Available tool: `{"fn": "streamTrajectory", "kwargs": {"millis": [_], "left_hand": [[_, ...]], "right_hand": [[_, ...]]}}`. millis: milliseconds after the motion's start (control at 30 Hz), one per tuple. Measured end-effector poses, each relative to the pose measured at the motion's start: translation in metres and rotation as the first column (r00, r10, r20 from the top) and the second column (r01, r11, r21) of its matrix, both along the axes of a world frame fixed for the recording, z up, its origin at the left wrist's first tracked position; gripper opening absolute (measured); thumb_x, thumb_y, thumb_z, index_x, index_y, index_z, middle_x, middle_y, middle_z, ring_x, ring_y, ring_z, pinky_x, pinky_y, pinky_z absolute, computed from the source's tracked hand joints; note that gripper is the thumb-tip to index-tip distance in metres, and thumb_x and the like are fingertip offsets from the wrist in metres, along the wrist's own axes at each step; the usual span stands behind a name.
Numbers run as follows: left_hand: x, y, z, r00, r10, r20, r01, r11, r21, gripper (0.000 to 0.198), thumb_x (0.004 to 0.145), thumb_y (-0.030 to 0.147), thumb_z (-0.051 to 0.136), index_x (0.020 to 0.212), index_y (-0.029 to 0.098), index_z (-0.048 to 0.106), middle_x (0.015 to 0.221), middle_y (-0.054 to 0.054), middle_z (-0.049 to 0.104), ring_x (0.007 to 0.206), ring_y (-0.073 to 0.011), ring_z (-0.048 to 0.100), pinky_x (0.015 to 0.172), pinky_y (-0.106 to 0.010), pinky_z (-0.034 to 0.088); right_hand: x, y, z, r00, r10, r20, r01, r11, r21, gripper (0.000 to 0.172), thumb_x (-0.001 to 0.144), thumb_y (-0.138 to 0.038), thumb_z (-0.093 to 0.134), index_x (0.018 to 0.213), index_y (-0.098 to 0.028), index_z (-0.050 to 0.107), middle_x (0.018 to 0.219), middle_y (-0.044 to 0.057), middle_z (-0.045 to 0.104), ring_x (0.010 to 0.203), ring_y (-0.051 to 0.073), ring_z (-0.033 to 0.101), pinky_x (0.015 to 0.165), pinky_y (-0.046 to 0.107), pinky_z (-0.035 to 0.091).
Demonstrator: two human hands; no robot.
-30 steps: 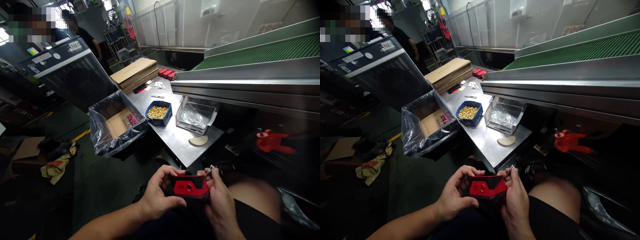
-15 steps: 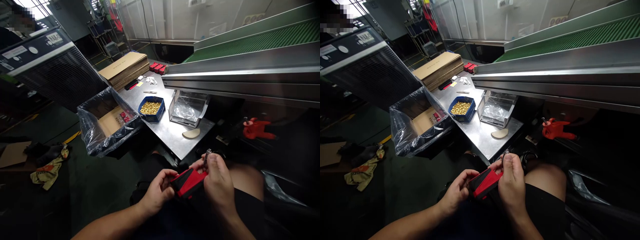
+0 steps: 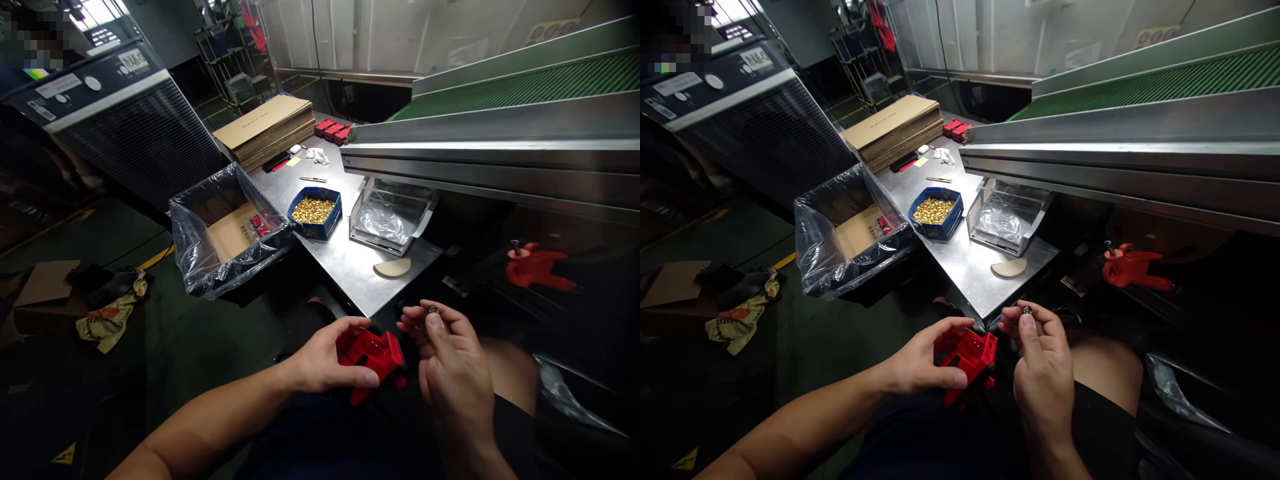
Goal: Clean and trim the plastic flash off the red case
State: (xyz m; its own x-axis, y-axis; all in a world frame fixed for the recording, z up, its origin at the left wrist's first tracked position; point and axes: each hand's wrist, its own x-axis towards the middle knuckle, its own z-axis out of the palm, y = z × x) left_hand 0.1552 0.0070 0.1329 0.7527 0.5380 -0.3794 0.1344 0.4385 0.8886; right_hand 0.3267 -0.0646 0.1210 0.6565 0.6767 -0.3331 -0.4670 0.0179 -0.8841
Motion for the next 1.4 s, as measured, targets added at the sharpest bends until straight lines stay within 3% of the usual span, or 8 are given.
{"fn": "streamTrajectory", "kwargs": {"millis": [167,400,633,800,967,1200,1300,1400], "left_hand": [[-0.006,-0.001,0.008,0.997,0.013,0.076,-0.018,0.998,0.064,0.089,0.068,0.028,0.091,0.143,0.015,0.044,0.137,-0.018,0.056,0.127,-0.0334,0.055,0.115,-0.051,0.037],[-0.011,0.001,0.007,0.994,0.000,0.107,-0.017,0.988,0.157,0.087,0.071,0.026,0.090,0.145,0.019,0.044,0.138,-0.016,0.054,0.128,-0.0328,0.054,0.114,-0.050,0.038],[-0.014,-0.002,0.006,0.985,-0.004,0.170,-0.022,0.988,0.150,0.090,0.068,0.020,0.091,0.145,0.022,0.045,0.139,-0.016,0.054,0.129,-0.0328,0.052,0.114,-0.049,0.039],[-0.017,-0.003,0.002,0.979,-0.040,0.200,-0.001,0.980,0.200,0.092,0.070,0.019,0.090,0.148,0.023,0.043,0.137,-0.017,0.054,0.126,-0.0325,0.055,0.111,-0.049,0.042],[-0.020,-0.006,0.000,0.976,-0.085,0.202,0.036,0.971,0.237,0.100,0.065,0.018,0.095,0.150,0.025,0.043,0.139,-0.016,0.051,0.128,-0.0316,0.054,0.114,-0.047,0.042],[-0.027,0.000,-0.007,0.965,-0.052,0.257,0.002,0.981,0.193,0.118,0.055,0.018,0.099,0.154,0.033,0.035,0.133,-0.011,0.049,0.119,-0.0268,0.058,0.110,-0.043,0.046],[-0.034,-0.002,-0.019,0.977,0.011,0.211,-0.013,1.000,0.009,0.112,0.055,0.026,0.099,0.151,0.032,0.041,0.127,-0.011,0.054,0.113,-0.0270,0.061,0.107,-0.049,0.046],[-0.039,-0.004,-0.046,0.991,0.080,0.108,-0.061,0.983,-0.176,0.111,0.041,0.042,0.103,0.140,0.028,0.056,0.119,-0.009,0.059,0.119,-0.0352,0.058,0.113,-0.063,0.033]], "right_hand": [[0.013,-0.012,-0.011,0.974,0.190,-0.127,-0.200,0.977,-0.079,0.058,0.066,-0.052,0.086,0.106,-0.018,0.061,0.071,-0.002,0.053,0.063,0.007,0.051,0.061,0.015,0.045],[0.007,-0.026,-0.018,0.809,0.585,-0.058,-0.587,0.809,-0.029,0.066,0.079,-0.056,0.074,0.132,-0.023,0.053,0.082,0.001,0.052,0.076,0.012,0.052,0.065,0.021,0.046],[0.004,-0.020,-0.012,0.790,0.545,-0.280,-0.566,0.824,0.005,0.051,0.081,-0.055,0.073,0.115,-0.020,0.059,0.086,0.005,0.062,0.067,0.015,0.058,0.057,0.026,0.050],[0.006,-0.024,-0.005,0.772,0.617,-0.155,-0.625,0.781,-0.005,0.062,0.072,-0.049,0.084,0.121,-0.021,0.058,0.076,-0.001,0.054,0.066,0.010,0.054,0.060,0.021,0.049],[0.000,-0.019,0.007,0.783,0.520,-0.342,-0.566,0.823,-0.046,0.046,0.079,-0.054,0.077,0.098,-0.016,0.063,0.077,0.004,0.061,0.063,0.012,0.056,0.058,0.023,0.048],[-0.003,-0.004,-0.045,0.866,0.448,-0.224,-0.492,0.843,-0.217,0.065,0.073,-0.070,0.074,0.109,-0.019,0.055,0.064,-0.007,0.040,0.052,0.005,0.032,0.046,0.017,0.029],[0.002,0.005,-0.074,0.895,0.446,-0.029,-0.418,0.811,-0.408,0.060,0.080,-0.073,0.060,0.110,-0.022,0.052,0.075,-0.002,0.055,0.062,0.012,0.050,0.055,0.023,0.042],[0.010,0.028,-0.099,0.809,0.543,0.225,-0.358,0.758,-0.545,0.054,0.079,-0.068,0.058,0.106,-0.021,0.058,0.092,0.009,0.068,0.080,0.023,0.063,0.068,0.034,0.051]]}}
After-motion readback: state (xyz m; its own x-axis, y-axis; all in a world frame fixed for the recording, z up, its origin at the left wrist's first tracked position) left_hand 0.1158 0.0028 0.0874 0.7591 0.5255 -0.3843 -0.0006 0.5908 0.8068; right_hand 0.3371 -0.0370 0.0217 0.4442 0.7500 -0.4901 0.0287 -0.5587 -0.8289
